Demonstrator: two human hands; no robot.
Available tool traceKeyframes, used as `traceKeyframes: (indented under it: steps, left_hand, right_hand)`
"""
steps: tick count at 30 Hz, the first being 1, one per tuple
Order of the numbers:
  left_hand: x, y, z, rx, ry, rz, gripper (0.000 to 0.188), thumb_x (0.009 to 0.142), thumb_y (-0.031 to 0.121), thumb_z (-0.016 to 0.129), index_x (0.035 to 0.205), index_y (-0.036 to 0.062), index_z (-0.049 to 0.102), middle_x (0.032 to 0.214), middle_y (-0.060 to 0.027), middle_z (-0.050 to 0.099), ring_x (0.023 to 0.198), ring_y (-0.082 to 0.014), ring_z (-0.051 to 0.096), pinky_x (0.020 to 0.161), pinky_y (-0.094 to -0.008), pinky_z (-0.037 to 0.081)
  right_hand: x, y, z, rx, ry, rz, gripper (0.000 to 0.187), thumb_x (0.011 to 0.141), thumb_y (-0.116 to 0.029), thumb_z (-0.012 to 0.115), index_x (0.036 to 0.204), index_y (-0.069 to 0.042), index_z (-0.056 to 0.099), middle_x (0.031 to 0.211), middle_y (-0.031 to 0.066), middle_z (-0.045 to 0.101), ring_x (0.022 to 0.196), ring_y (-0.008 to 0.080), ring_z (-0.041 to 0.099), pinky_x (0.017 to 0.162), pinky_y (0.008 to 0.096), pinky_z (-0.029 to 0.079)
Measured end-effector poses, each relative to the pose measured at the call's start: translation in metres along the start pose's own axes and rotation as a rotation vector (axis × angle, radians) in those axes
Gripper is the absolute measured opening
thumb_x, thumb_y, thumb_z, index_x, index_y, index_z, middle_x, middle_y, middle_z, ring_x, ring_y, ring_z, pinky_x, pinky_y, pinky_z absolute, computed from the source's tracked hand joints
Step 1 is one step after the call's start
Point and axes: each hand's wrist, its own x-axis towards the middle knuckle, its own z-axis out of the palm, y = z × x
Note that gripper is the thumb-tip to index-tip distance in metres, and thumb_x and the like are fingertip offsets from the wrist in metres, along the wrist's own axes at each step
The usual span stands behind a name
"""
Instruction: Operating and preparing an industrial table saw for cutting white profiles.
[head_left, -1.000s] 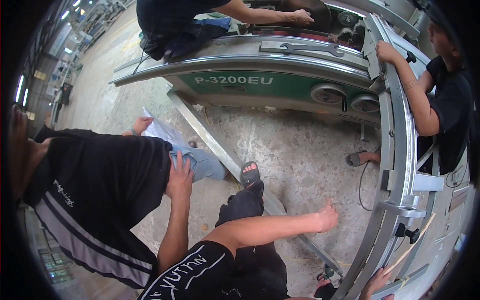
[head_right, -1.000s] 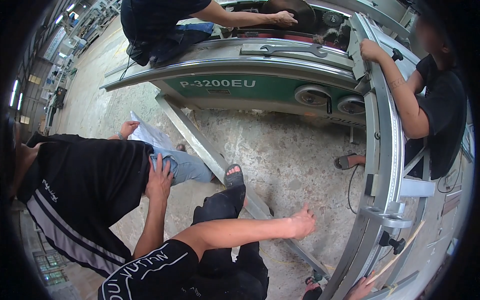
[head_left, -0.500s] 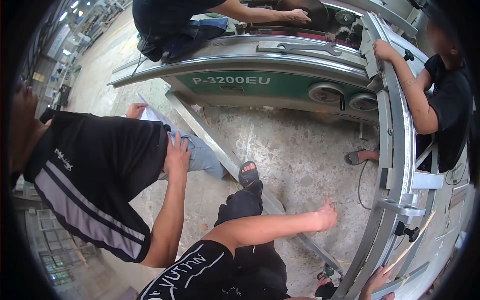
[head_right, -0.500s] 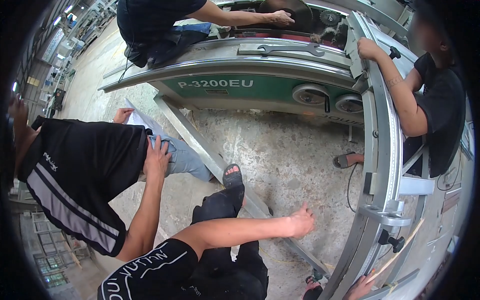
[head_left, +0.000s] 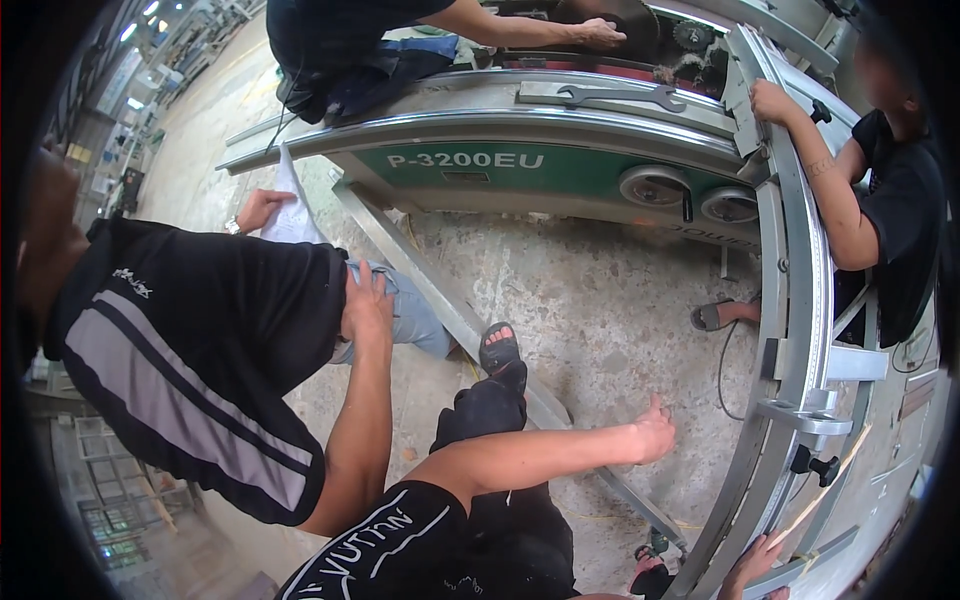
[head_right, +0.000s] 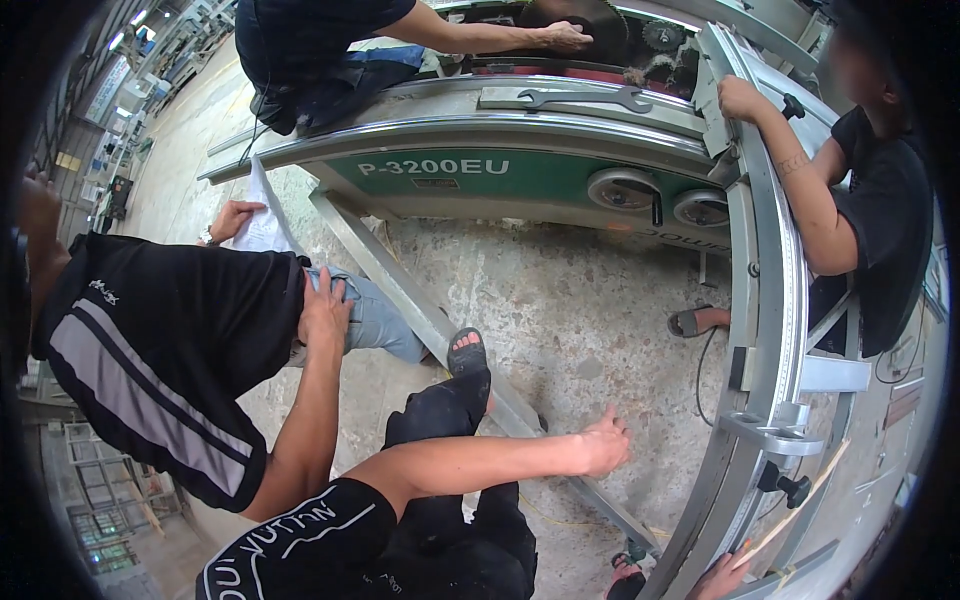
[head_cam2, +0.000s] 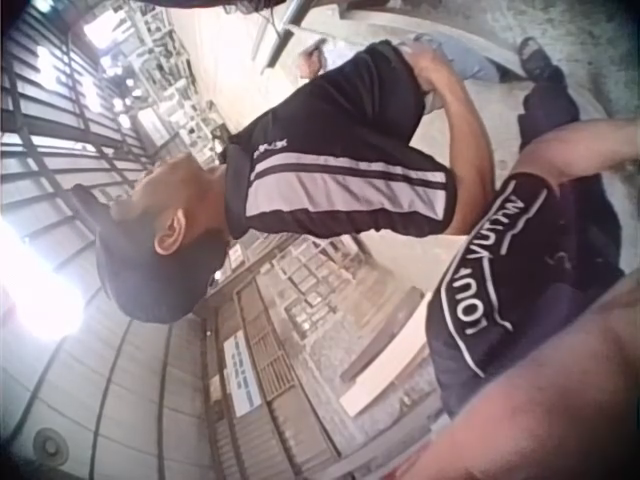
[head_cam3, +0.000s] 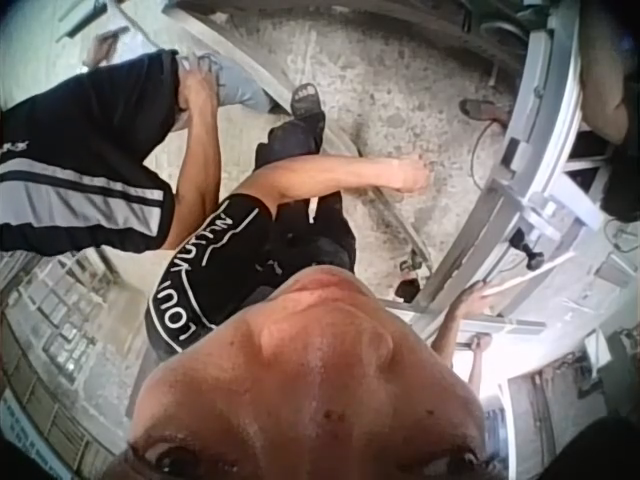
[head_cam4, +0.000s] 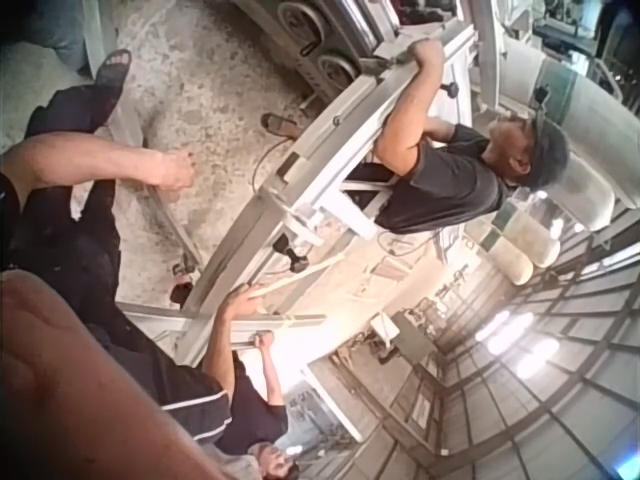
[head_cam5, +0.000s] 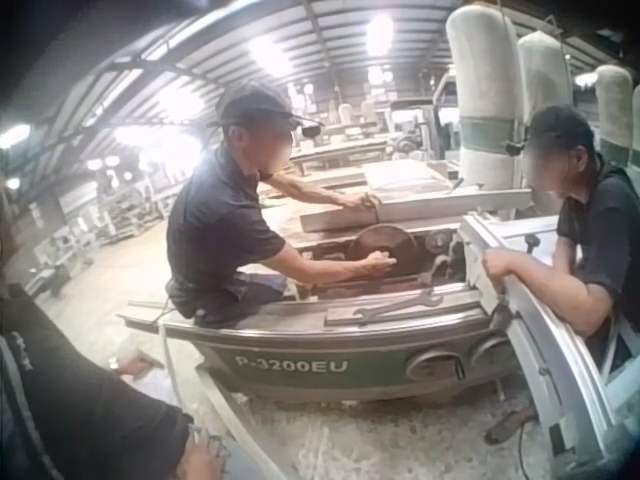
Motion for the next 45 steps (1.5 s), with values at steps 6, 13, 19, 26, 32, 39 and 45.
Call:
traceKeyframes:
  steps: [6,13,19,26,32,39,45]
  left_hand:
    - [0.001,-0.001,0.002,0.026,0.004,0.002,0.026,0.073,0.019,0.054,0.095,0.0115,0.064,0.102,-0.0123,0.055,0.102,-0.0325,0.048,0.09,-0.0609,0.026]
    - [-0.001,-0.001,-0.002,0.005,-0.001,0.005,0.026,0.074,0.019,0.053,0.097,0.0111,0.063,0.103,-0.0134,0.055,0.103,-0.0326,0.047,0.09,-0.061,0.026]
    - [-0.004,-0.001,-0.004,0.005,-0.003,0.006,0.026,0.075,0.019,0.051,0.097,0.0098,0.063,0.103,-0.0145,0.054,0.103,-0.0335,0.047,0.09,-0.0612,0.026]
    - [-0.004,-0.001,-0.003,0.013,0.004,0.012,0.027,0.073,0.018,0.053,0.097,0.0085,0.063,0.103,-0.0151,0.054,0.102,-0.0336,0.047,0.09,-0.0617,0.026]
    - [-0.004,0.0,-0.003,0.019,0.0,0.006,0.027,0.074,0.018,0.053,0.097,0.0084,0.063,0.103,-0.0147,0.054,0.102,-0.0332,0.048,0.09,-0.0616,0.026]
    - [-0.003,-0.001,0.001,0.009,0.011,0.006,0.026,0.077,0.019,0.048,0.096,0.0092,0.063,0.102,-0.0143,0.054,0.1,-0.0327,0.048,0.09,-0.0612,0.026]
    - [-0.002,0.0,-0.002,0.016,0.015,0.027,0.027,0.078,0.019,0.047,0.097,0.009,0.063,0.102,-0.0144,0.054,0.1,-0.0328,0.048,0.09,-0.0611,0.027]
  right_hand:
    - [0.001,-0.01,0.0,0.065,0.0,0.097,0.032,0.085,-0.024,0.048,0.099,0.004,0.048,0.077,0.012,0.045,0.07,0.0219,0.042,0.067,0.0317,0.037]
    - [0.001,-0.003,0.0,0.106,0.0,0.077,0.029,0.085,-0.022,0.048,0.098,0.004,0.048,0.078,0.0108,0.045,0.071,0.0203,0.042,0.067,0.0308,0.037]
    - [0.0,-0.012,-0.001,0.112,0.007,0.111,0.03,0.084,-0.022,0.05,0.099,0.004,0.048,0.08,0.0113,0.045,0.073,0.0211,0.043,0.068,0.0312,0.037]
    - [0.0,-0.001,0.0,0.02,0.008,0.025,0.034,0.084,-0.024,0.05,0.104,0.004,0.048,0.082,0.0129,0.045,0.075,0.0229,0.043,0.07,0.0319,0.037]
    - [0.0,0.0,-0.001,-0.022,0.01,-0.065,0.037,0.084,-0.024,0.049,0.108,0.004,0.048,0.085,0.0137,0.044,0.077,0.0254,0.045,0.071,0.0331,0.037]
    - [-0.001,-0.008,-0.003,-0.05,-0.014,-0.016,0.038,0.084,-0.027,0.05,0.109,0.003,0.048,0.086,0.0143,0.044,0.078,0.027,0.045,0.071,0.0336,0.037]
    - [-0.002,0.002,-0.005,-0.114,0.015,-0.07,0.039,0.084,-0.029,0.05,0.108,0.003,0.049,0.085,0.0144,0.045,0.078,0.0276,0.045,0.07,0.0339,0.037]
